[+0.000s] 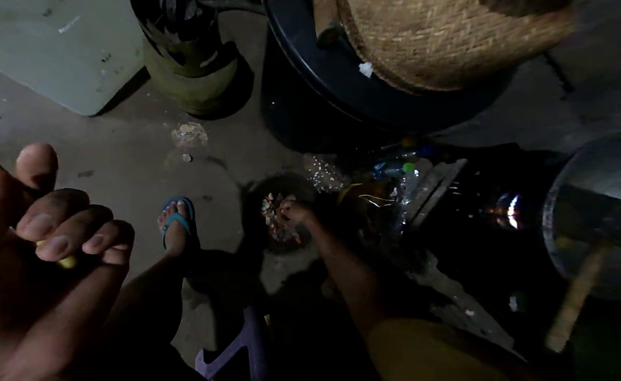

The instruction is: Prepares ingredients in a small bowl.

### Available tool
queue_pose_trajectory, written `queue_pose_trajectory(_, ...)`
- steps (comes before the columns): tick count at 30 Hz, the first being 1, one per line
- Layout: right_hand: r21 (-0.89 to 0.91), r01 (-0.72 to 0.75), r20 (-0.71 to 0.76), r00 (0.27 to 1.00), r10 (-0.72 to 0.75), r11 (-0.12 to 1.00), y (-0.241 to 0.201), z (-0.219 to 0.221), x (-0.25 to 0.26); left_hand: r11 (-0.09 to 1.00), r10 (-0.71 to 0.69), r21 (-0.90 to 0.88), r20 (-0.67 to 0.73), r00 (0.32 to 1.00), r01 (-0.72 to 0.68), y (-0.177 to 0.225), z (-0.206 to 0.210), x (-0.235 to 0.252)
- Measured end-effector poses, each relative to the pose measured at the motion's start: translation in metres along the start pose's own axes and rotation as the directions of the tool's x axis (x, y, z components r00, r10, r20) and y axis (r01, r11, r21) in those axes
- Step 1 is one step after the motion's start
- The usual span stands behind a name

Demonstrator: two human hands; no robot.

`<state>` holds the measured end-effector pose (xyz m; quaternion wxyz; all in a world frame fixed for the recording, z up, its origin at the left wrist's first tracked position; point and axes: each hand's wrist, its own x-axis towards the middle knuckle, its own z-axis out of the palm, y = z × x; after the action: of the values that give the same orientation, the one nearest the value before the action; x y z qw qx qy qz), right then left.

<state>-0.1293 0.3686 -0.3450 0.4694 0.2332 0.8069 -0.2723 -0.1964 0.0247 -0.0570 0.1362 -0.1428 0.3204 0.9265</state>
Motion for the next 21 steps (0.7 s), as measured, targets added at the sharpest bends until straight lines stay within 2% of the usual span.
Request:
queue_pose_trajectory(2, 0.084, 0.041, 0.002, 0.999, -0.042, 0.996, -0.001, -0.021, 0.014, 0.999, 0.019, -0.035, -0.031, 0.999, -0.020, 0.001, 0.000, -0.002)
queue_pose_trajectory(4, 0.203, -0.017, -0.154, 0.987, 0.049, 0.979, 0.005, -0.003, 0.012, 0.999, 0.041, -0.006, -0.107, 0.993, -0.042, -0.002, 0.005, -0.006)
queue_pose_trajectory(5, 0.236, -0.036, -0.231, 0.969, 0.092, 0.971, 0.008, 0.013, 0.012, 0.999, 0.043, -0.015, -0.101, 0.994, -0.045, -0.002, 0.006, -0.004)
queue_pose_trajectory(6, 0.231, -0.076, -0.241, 0.961, 0.133, 0.970, 0.005, 0.031, 0.004, 0.999, 0.033, -0.031, -0.080, 0.996, -0.035, -0.001, 0.005, -0.002)
queue_pose_trajectory(8, 0.139, -0.172, -0.214, 0.956, 0.199, 0.975, 0.003, 0.066, -0.012, 0.999, 0.020, -0.041, -0.055, 0.998, -0.023, -0.001, 0.005, -0.001)
queue_pose_trajectory(10, 0.008, -0.222, -0.217, 0.951, 0.219, 0.975, 0.001, 0.073, -0.018, 1.000, 0.018, -0.018, -0.064, 0.998, -0.019, -0.003, 0.004, 0.000)
queue_pose_trajectory(12, -0.030, -0.208, -0.184, 0.963, 0.199, 0.978, -0.006, 0.057, -0.012, 1.000, 0.014, 0.006, -0.095, 0.995, -0.013, -0.004, 0.004, -0.001)
queue_pose_trajectory(14, 0.061, -0.154, -0.143, 0.977, 0.161, 0.986, 0.000, 0.045, -0.004, 0.999, 0.016, 0.031, -0.124, 0.992, -0.012, -0.004, 0.004, -0.003)
queue_pose_trajectory(16, 0.059, -0.083, -0.125, 0.988, 0.090, 0.995, 0.002, 0.033, -0.005, 1.000, 0.023, -0.006, -0.104, 0.994, -0.024, -0.002, 0.007, -0.004)
queue_pose_trajectory(18, -0.045, -0.048, -0.142, 0.989, 0.041, 0.998, -0.004, 0.041, -0.021, 0.999, 0.042, -0.027, -0.108, 0.993, -0.045, 0.000, 0.009, -0.008)
queue_pose_trajectory(21, -0.233, -0.077, -0.144, 0.989, 0.043, 0.970, -0.004, 0.075, -0.026, 0.998, 0.054, -0.016, -0.061, 0.997, -0.055, -0.003, 0.006, -0.009)
